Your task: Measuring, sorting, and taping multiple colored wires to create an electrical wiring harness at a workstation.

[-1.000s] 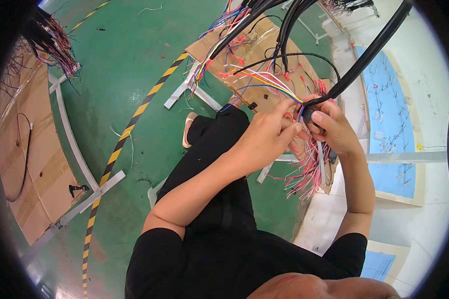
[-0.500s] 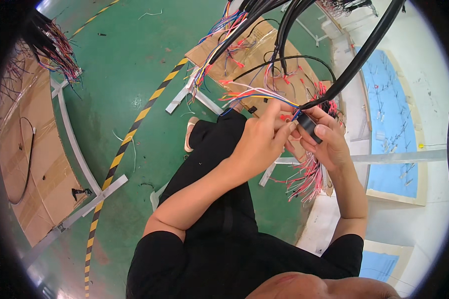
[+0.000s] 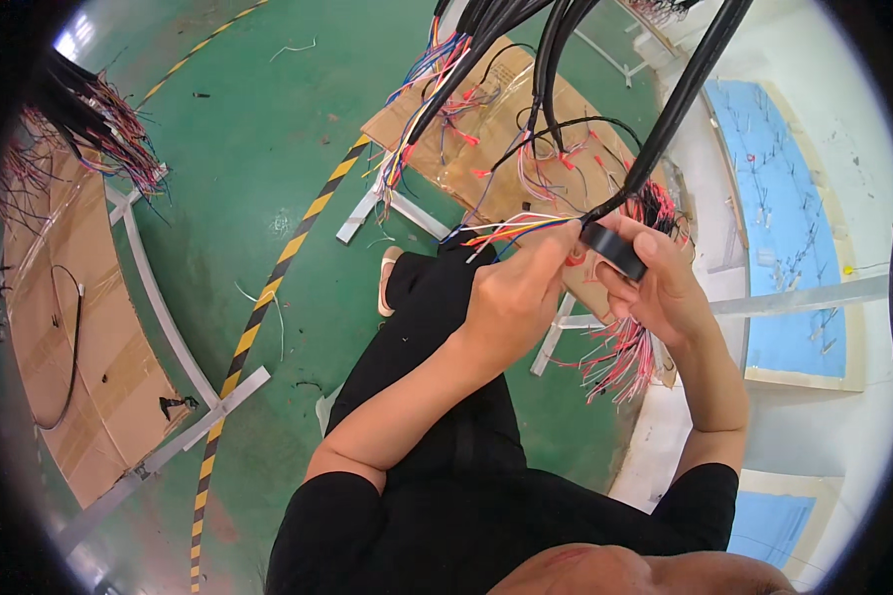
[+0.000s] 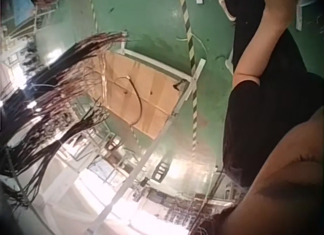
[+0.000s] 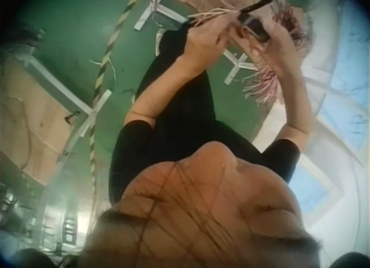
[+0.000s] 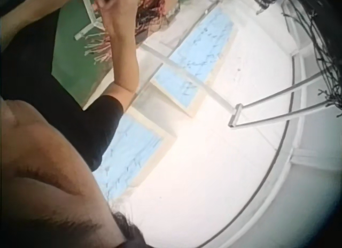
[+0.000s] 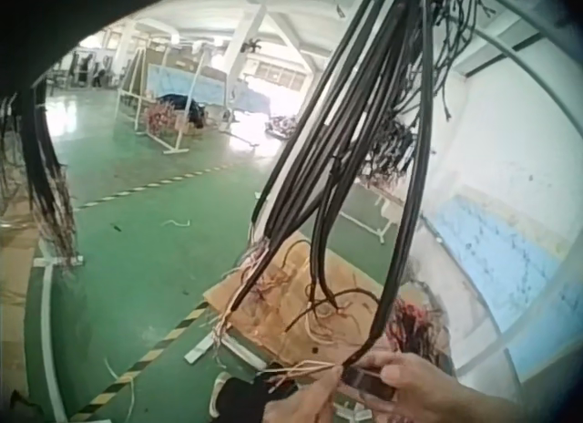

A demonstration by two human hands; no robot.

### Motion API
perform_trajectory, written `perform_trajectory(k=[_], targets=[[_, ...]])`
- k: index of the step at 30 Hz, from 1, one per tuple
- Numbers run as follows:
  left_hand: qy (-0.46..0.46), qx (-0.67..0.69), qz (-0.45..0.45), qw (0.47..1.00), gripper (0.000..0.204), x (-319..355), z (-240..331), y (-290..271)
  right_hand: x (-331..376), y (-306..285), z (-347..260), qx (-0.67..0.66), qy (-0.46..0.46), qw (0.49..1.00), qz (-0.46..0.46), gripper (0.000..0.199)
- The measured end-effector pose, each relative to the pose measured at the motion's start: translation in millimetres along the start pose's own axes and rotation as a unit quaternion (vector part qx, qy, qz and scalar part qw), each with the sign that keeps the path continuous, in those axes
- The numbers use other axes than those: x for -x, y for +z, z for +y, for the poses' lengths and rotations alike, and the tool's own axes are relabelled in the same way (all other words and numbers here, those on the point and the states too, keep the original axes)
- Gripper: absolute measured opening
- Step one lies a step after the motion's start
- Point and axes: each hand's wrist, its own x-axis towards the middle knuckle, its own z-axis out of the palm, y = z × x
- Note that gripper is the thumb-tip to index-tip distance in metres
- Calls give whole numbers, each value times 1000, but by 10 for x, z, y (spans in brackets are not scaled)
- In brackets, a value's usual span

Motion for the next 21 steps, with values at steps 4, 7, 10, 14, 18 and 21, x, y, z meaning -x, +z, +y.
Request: perform_trajectory(k=[4,7,10,14,18,21], targets=[[-70,12,-42,997,38,-4,-31,-23,63,92,7,3,-22,1000,15,64],[-146,79,-16,986,35,-57,45,-51,152,179,-85,5,-30,998,-46,52],[-242,205,16,948,31,-82,115,-34,105,65,-143,291,-108,949,-59,49],[-265,227,16,937,26,-210,299,-105,-151,118,38,243,-262,933,37,36],[-289,241,7,927,18,-264,377,-217,-385,117,181,264,-285,921,-24,31],[-307,155,-44,938,24,-312,358,-347,-416,130,190,257,-312,914,-23,28]])
